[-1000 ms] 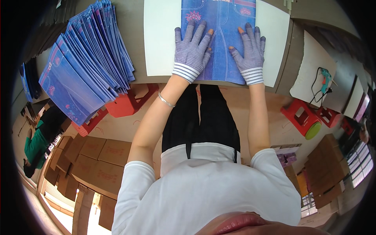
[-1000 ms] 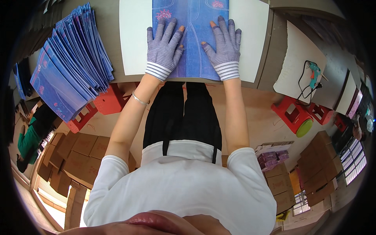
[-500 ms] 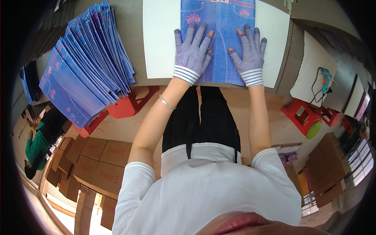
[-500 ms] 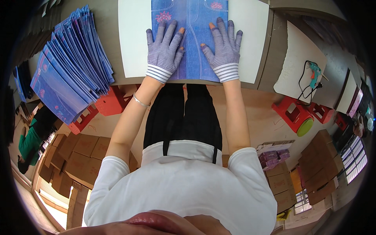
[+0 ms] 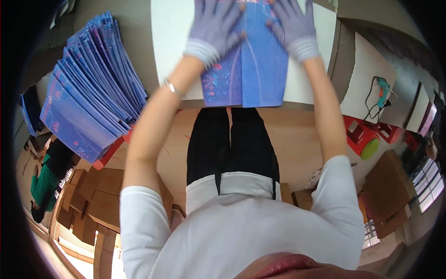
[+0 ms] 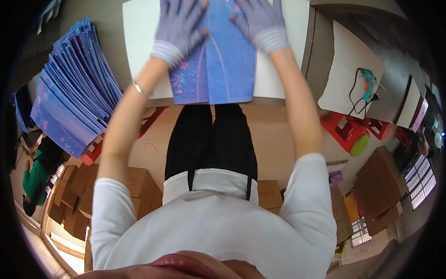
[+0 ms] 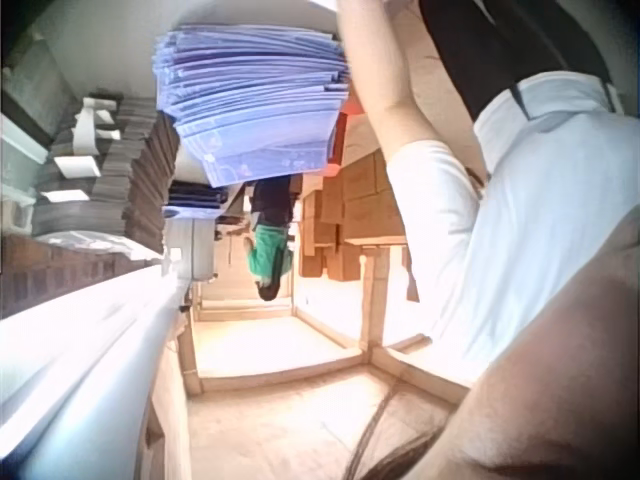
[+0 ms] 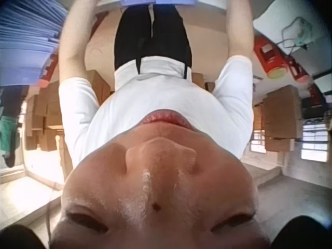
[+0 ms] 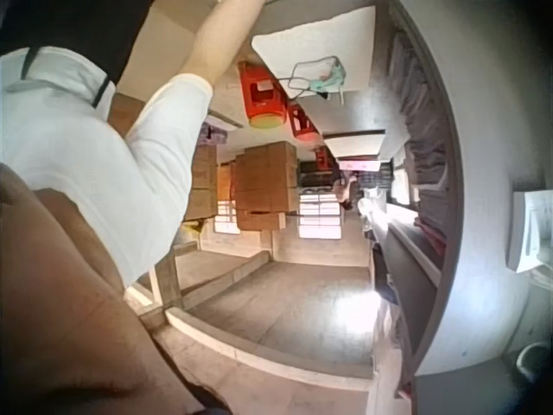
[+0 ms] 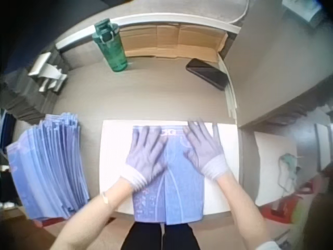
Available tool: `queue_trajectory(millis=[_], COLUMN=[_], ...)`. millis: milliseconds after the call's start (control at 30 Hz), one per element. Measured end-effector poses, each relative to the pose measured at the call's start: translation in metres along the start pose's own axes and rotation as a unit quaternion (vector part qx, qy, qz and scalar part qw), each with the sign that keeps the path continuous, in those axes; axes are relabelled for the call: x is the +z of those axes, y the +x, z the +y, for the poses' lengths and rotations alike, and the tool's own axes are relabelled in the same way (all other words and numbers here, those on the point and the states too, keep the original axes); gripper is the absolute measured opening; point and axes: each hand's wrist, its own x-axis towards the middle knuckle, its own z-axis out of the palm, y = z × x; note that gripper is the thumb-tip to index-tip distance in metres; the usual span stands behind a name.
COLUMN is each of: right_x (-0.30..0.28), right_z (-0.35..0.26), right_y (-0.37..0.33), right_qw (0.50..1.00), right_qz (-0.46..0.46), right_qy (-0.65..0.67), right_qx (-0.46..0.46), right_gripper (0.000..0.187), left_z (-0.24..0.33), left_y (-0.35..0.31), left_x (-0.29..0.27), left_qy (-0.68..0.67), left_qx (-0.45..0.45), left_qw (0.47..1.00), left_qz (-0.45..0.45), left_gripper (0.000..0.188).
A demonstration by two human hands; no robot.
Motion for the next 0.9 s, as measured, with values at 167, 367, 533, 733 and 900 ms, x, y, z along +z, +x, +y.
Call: queue_trajectory(millis=[167,367,533,733,900], right_x=[-0.003,-0.037,-0.055,-0.052,-0.064], right_z=[0.001,-0.139,-0.146,-0.119,-0.122], right_y=[0.013,-0.165,-0.203,-0.179,-0.174], right_qw=[0.993,0.974,0.937,0.956,0.965], right_qz=[-0.101,-0.104,-0.022,0.024,-0.009], right_qy=[0.034,0.202,0.342,0.250,0.235], right_qx=[0.041,-0.003,0.072,0.149,0.114], right_gripper=[0.062,0.064,0.052,0.040,0.039], left_z=[-0.006,0.118,0.122,0.073,0.108], left_y=[0.028,-0.171,-0.195,-0.125,-0.142], left_x=[-0.002,-0.036,-0.064,-0.039,-0.015], left_qy=[0.004,-0.227,-0.386,-0.602,-0.669], left_qx=[-0.018,-0.011,-0.158,-0.503,-0.474], left_qw=[0.999,0.955,0.908,0.603,0.572], left_qz=[0.049,-0.189,0.026,0.146,0.023], left_gripper=[0.062,0.082,0.047,0.042,0.027])
